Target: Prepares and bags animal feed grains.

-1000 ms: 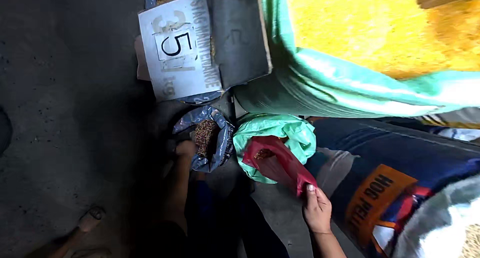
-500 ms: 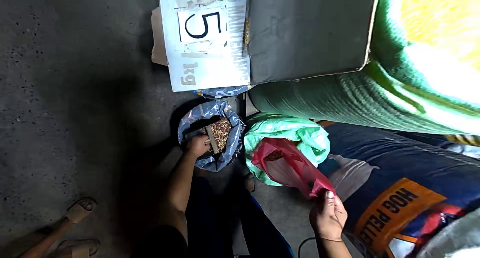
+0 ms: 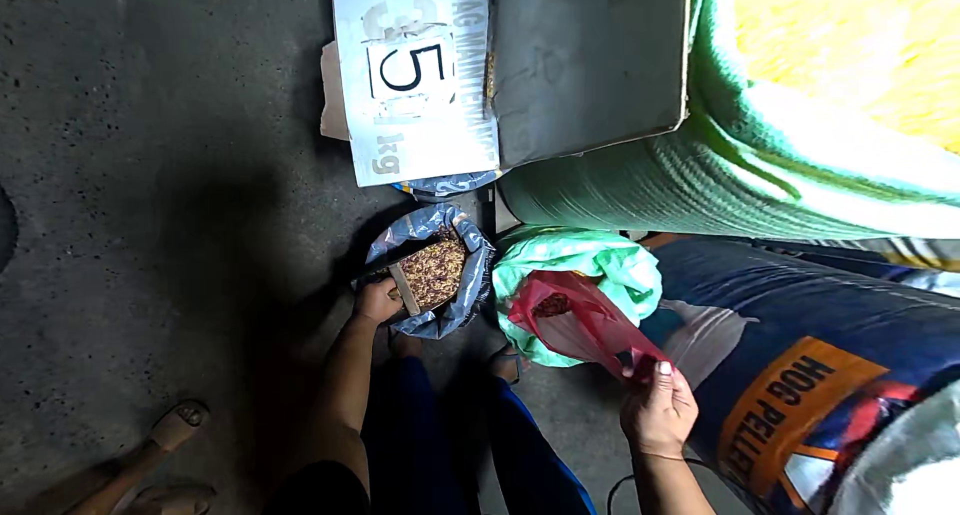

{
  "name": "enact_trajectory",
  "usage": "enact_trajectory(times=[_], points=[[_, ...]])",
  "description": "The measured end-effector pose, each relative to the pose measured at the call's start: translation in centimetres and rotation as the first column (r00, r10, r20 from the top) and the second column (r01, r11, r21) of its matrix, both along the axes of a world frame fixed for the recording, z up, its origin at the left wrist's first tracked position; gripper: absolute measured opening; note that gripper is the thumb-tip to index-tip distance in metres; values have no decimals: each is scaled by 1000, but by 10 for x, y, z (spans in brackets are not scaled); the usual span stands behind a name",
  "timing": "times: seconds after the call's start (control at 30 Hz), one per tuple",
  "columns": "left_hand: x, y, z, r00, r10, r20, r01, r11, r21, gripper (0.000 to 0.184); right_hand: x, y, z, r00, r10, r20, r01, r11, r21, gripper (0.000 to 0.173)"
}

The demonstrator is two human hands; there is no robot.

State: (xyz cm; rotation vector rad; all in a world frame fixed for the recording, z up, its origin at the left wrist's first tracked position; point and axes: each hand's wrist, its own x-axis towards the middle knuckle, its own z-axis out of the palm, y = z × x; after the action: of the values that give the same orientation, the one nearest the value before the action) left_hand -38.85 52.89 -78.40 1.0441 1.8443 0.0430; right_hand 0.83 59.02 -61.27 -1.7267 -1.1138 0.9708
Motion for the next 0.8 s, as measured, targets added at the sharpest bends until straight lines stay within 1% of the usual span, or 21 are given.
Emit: enact_trajectory(times=[0.17,0.23,0.3,0.37,0.43,0.5,0.6,0.73,0.8], points=[[2,-4,-4,999,36,-24,-34,997,72,29,6,0,4,998,-35,55,35,999,-1,35],[2,-7,-2,999,44,-16,-42,994,105,28,10,-3,5,996,-6,89,6,1000,-7,33],[2,-12,-1,998,67,-8,-64,983,170,27,13,-6,4,987,61,150,-61,998,-3,32],[2,-18,0,997,61,-40,-51,975,218,27,13,-8,1,978,100,182,-104,995,12,31],[2,-21,5,996,52,-76,-32,971,239,27,11,-10,-2,977,114,181,-121,992,31,31],[-1,-24,11,994,42,-103,-18,975,222,28,7,-10,-1,979,103,175,-111,993,38,32],[-3,-30,26,985,90,-146,-56,973,223,27,3,-7,3,986,63,157,-69,997,35,32],[0,-44,51,962,202,-186,-130,932,340,24,2,-3,17,995,25,93,-29,999,33,32],[6,-51,75,947,268,-179,-185,908,376,22,0,-2,34,995,48,88,-55,996,76,32]])
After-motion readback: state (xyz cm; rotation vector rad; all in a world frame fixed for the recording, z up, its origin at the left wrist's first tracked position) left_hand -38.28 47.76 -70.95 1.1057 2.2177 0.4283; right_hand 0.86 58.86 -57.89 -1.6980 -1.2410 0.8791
